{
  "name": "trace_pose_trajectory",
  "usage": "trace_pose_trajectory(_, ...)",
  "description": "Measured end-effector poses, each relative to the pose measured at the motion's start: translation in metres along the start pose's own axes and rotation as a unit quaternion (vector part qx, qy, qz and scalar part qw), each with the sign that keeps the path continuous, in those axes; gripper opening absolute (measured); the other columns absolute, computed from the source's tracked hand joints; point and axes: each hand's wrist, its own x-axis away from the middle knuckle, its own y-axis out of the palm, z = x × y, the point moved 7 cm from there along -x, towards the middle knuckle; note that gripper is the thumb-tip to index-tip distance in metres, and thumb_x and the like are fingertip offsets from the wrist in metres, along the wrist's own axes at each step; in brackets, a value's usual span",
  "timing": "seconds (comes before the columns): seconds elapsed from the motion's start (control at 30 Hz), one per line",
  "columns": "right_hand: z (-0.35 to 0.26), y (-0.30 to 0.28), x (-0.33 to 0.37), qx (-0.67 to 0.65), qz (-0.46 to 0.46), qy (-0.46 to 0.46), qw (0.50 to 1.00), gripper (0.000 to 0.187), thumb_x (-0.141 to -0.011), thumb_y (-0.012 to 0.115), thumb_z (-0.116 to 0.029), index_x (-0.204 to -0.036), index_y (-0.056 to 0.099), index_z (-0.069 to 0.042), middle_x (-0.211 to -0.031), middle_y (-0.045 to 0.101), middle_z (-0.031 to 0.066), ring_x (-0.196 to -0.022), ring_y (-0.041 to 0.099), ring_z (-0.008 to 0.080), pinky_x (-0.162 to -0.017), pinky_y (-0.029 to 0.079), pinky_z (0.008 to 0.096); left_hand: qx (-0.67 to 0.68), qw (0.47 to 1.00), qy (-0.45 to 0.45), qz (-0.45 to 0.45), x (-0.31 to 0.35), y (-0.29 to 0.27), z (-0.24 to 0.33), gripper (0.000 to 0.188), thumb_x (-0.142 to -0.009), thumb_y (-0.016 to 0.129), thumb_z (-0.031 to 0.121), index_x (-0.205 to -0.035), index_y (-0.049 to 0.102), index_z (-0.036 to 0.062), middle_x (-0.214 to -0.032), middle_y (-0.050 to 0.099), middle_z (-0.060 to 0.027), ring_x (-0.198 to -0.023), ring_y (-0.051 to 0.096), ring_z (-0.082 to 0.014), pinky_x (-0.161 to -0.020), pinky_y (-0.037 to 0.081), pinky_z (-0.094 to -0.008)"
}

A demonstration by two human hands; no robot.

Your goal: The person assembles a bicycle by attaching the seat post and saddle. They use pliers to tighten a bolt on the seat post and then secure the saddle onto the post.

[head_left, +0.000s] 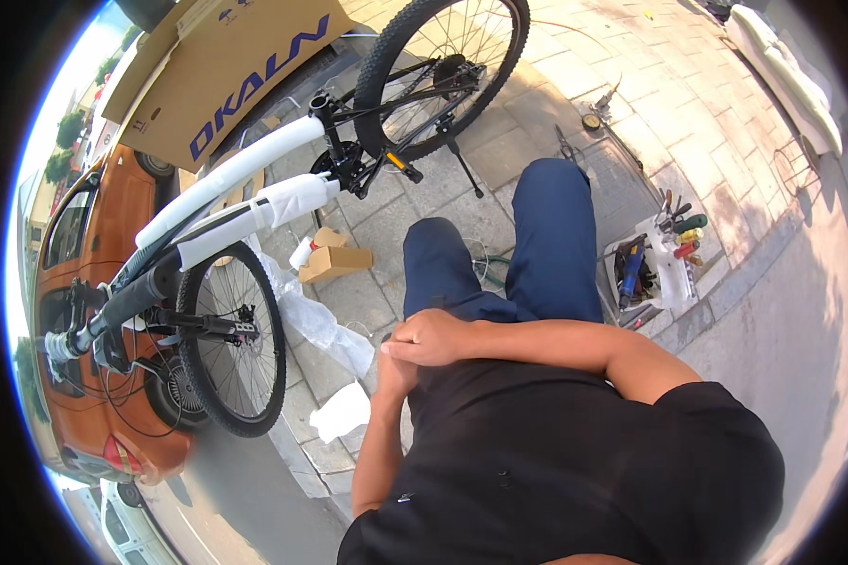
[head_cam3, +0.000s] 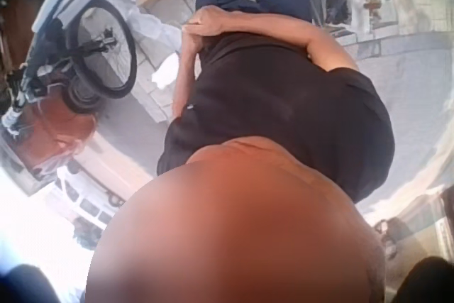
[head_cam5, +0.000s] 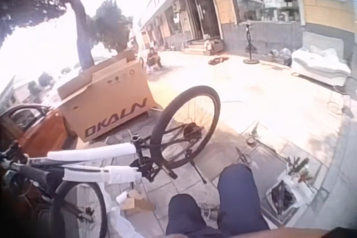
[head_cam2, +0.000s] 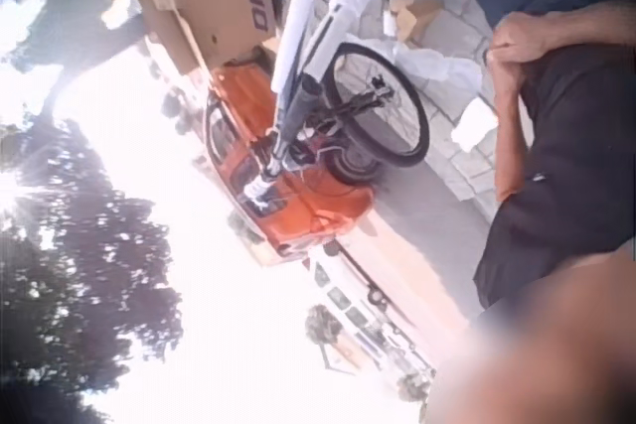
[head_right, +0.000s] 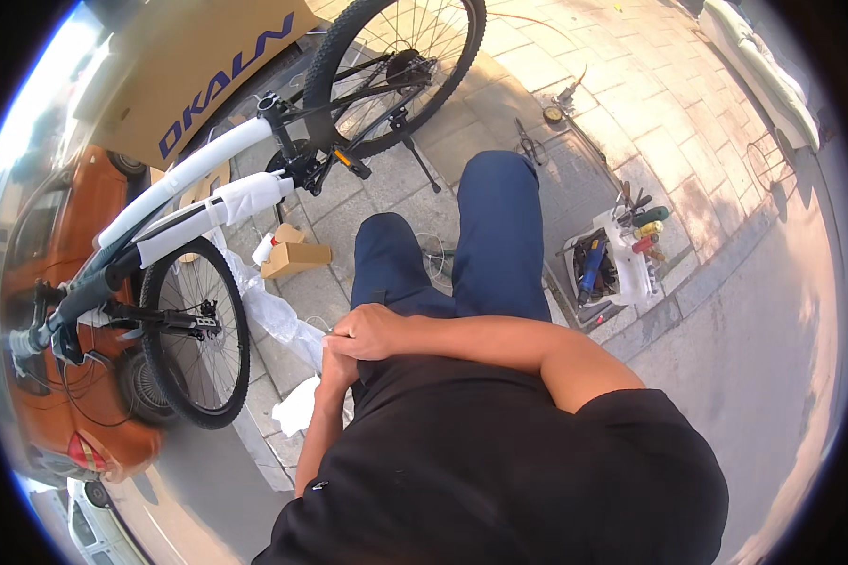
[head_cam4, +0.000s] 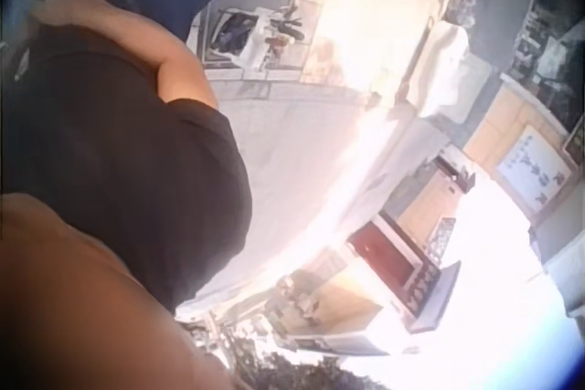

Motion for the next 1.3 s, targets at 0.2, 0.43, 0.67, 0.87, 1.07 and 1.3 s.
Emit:
trace_pose_trajectory(0.2,0.027,-0.079,0.008,-0.136,0.177,0.074,0.972,0.049,-0.106,0.065,-0.036,-0.075,0.069,0.002,-0.072,0.069,0.0142,-0.067,0.066,0.0224,-0.067,0.053,0.0389,0.056,0.995,-0.028,-0.081,-0.048,-0.12,0.066,0.032,-0.099,0.075,0.007,-0.128,0.067,-0.0046,-0.1,0.076,-0.007,-0.092,0.071,-0.0134,-0.083,0.057,-0.029)
trace_pose_trajectory(0.43,0.086,-0.109,0.031,-0.18,0.253,0.198,0.93,0.053,-0.106,0.064,-0.041,-0.075,0.072,0.001,-0.067,0.069,0.0092,-0.065,0.065,0.0146,-0.065,0.052,0.0362,-0.269,0.915,0.089,0.288,-0.25,-0.259,0.195,0.033,-0.102,0.071,0.033,-0.113,0.08,0.0029,-0.099,0.081,-0.0181,-0.092,0.078,-0.0314,-0.087,0.058,-0.0408)
trace_pose_trajectory(0.67,0.086,-0.107,0.028,-0.196,0.253,0.199,0.926,0.052,-0.107,0.064,-0.041,-0.078,0.073,0.001,-0.07,0.071,0.0077,-0.066,0.065,0.0133,-0.066,0.053,0.0339,-0.38,0.914,-0.062,0.131,-0.367,-0.267,0.186,0.035,-0.092,0.073,0.034,-0.088,0.082,0.0004,-0.078,0.076,-0.0183,-0.071,0.077,-0.0302,-0.078,0.06,-0.043)
trace_pose_trajectory(0.87,0.09,-0.126,0.03,-0.116,0.267,0.231,0.929,0.056,-0.103,0.057,-0.045,-0.076,0.071,0.002,-0.092,0.073,0.0326,-0.115,0.069,0.0481,-0.108,0.051,0.0504,-0.333,0.926,-0.168,0.062,-0.405,-0.256,0.176,0.02,-0.086,0.074,0.013,-0.08,0.07,-0.0052,-0.071,0.067,-0.0112,-0.061,0.071,-0.0222,-0.052,0.062,-0.0349)
trace_pose_trajectory(1.07,0.092,-0.134,0.042,-0.101,0.337,0.231,0.907,0.055,-0.104,0.057,-0.043,-0.075,0.069,0.002,-0.115,0.073,0.0272,-0.091,0.072,0.0447,-0.089,0.054,0.0525,-0.319,0.93,-0.18,0.039,-0.417,-0.261,0.168,0.016,-0.086,0.072,0.011,-0.09,0.071,-0.0052,-0.076,0.068,-0.0098,-0.061,0.07,-0.0227,-0.052,0.062,-0.0339)
trace_pose_trajectory(1.3,0.1,-0.129,0.035,-0.098,0.323,0.232,0.912,0.053,-0.104,0.057,-0.04,-0.074,0.069,0.002,-0.09,0.075,0.026,-0.082,0.075,0.0418,-0.09,0.055,0.05,-0.301,0.935,-0.184,0.044,-0.422,-0.267,0.16,0.019,-0.088,0.075,0.012,-0.098,0.071,-0.0041,-0.078,0.067,-0.0089,-0.059,0.067,-0.0222,-0.05,0.06,-0.0343)
